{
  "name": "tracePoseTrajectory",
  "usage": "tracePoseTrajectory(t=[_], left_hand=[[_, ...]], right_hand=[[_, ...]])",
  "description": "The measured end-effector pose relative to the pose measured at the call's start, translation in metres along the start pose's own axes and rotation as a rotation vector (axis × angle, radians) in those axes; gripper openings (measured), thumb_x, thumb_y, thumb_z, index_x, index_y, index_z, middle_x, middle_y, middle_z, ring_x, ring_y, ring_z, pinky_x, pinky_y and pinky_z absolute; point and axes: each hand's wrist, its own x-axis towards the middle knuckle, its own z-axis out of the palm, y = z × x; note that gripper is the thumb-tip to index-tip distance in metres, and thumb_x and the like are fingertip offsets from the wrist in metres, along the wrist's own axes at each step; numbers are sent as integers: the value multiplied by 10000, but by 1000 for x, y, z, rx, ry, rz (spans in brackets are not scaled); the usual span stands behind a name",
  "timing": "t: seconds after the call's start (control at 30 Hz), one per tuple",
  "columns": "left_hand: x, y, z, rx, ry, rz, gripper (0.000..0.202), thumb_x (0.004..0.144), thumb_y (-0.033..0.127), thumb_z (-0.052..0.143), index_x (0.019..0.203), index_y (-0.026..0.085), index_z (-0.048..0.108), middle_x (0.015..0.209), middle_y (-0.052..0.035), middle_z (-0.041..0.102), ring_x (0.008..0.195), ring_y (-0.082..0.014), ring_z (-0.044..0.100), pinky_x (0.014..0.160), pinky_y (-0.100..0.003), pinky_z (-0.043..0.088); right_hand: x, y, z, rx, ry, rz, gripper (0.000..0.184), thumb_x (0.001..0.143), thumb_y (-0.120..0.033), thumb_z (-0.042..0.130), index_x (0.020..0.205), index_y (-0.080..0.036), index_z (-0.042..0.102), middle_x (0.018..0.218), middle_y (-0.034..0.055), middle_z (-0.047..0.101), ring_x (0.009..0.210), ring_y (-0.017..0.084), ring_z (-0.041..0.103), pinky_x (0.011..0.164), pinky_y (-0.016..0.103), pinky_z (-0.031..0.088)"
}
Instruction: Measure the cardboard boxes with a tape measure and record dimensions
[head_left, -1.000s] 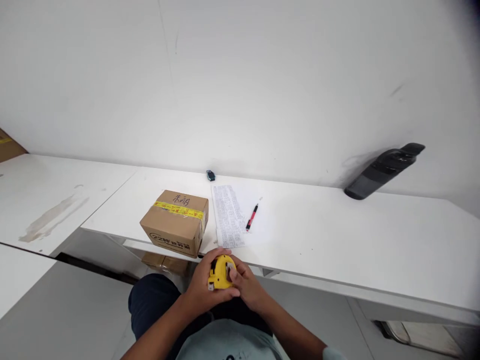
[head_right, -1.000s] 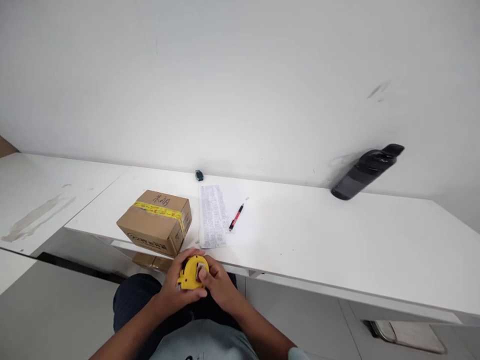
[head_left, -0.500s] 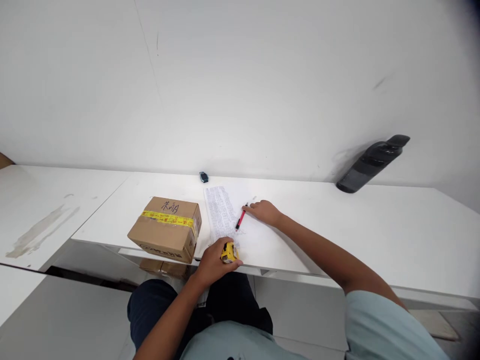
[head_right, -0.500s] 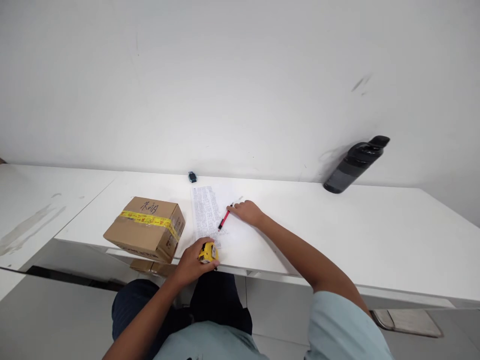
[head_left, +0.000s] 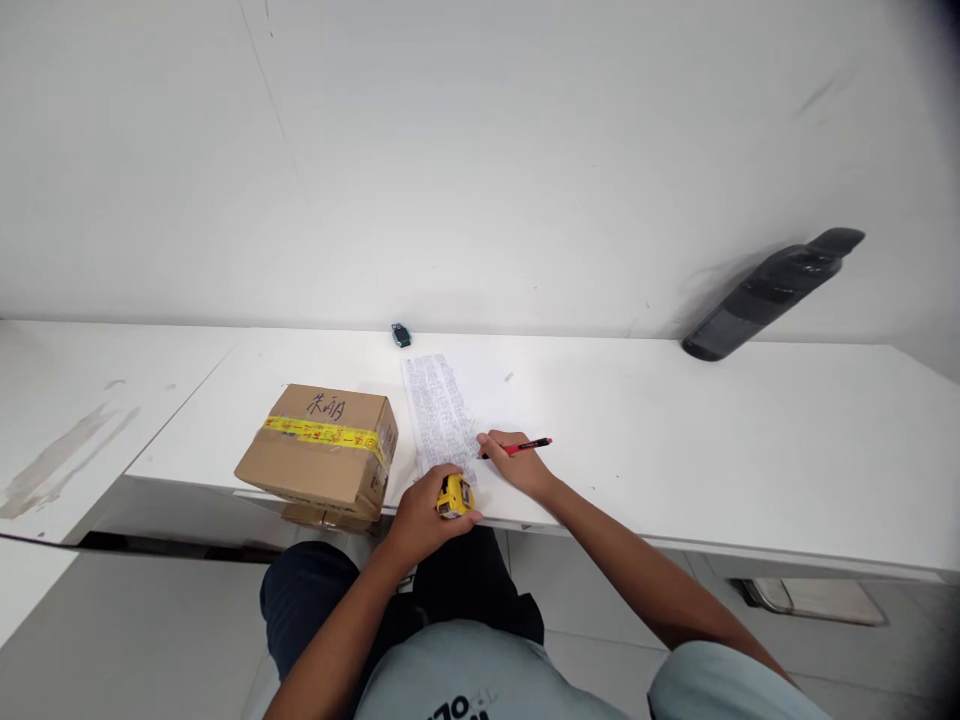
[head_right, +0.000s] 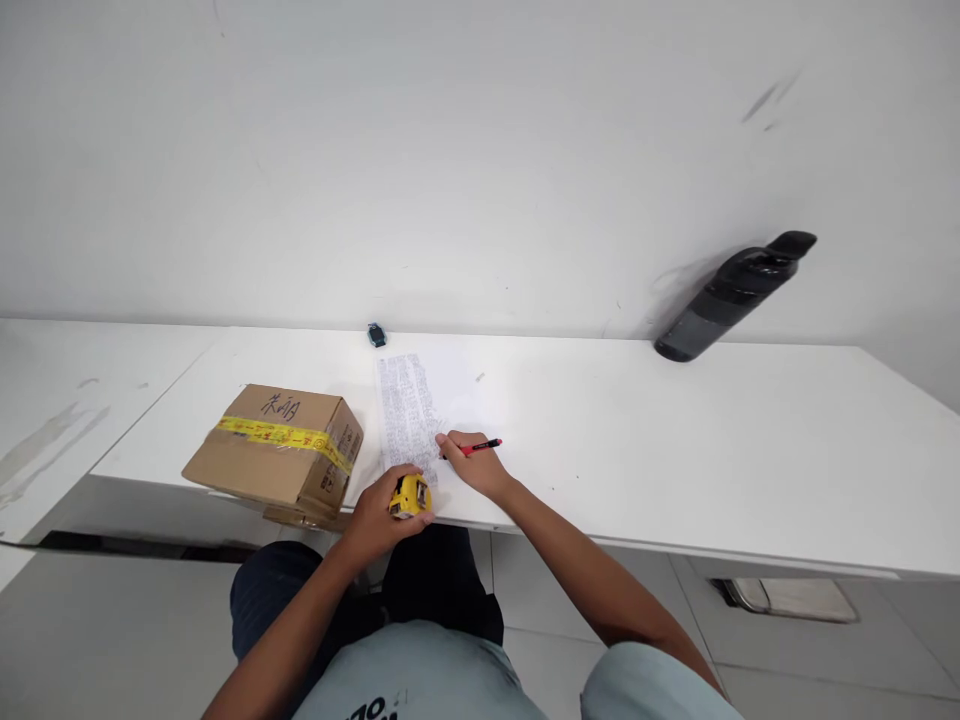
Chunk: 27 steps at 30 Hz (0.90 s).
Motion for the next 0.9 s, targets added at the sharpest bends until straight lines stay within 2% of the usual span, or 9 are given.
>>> tracePoseTrajectory(t=[0.13, 0.37, 0.6, 0.73, 0.9], left_hand=[[-1, 2, 1, 6, 5, -12, 528, 729, 364, 740, 1197, 243, 527, 1183, -43, 653, 1055, -226, 622, 928, -350, 470], [-1, 5, 0, -4, -4, -27, 539, 722, 358, 751, 1199, 251, 526, 1182, -36, 656, 1054, -227, 625, 925, -354, 476], [-1, 7, -1, -4, 2, -30, 521, 728, 348, 750, 1190, 244, 533, 1172, -33, 660, 1042, -217, 630, 913, -336, 475], [-1, 6, 1, -16, 13, -10, 530, 723, 346, 756, 1193, 240, 534, 1163, -29, 660, 1039, -213, 629, 910, -331, 474], [-1, 7, 0, -17, 1, -39, 533, 725, 362, 756, 1195, 242, 536, 1159, -36, 660, 1036, -219, 625, 911, -342, 477]], right_hand=[[0, -2, 2, -38, 13, -2, 470, 906, -523, 469, 552, -216, 513, 604, 19, 621, 618, 183, 585, 580, 298, 426], [-2, 0, 1, -20, -26, -11, 434, 905, -468, 475, 555, -213, 512, 644, 26, 657, 655, 190, 614, 614, 306, 441], [-1, 1, 2, -45, 36, -15, 456, 915, -483, 450, 553, -215, 524, 592, 19, 618, 602, 179, 571, 579, 302, 417], [-1, 1, 1, -41, -14, -27, 444, 922, -475, 448, 583, -210, 557, 624, 19, 632, 632, 182, 585, 605, 300, 420], [-1, 0, 1, -45, 11, -23, 466, 921, -478, 447, 535, -218, 464, 576, 7, 579, 583, 169, 546, 567, 294, 390]])
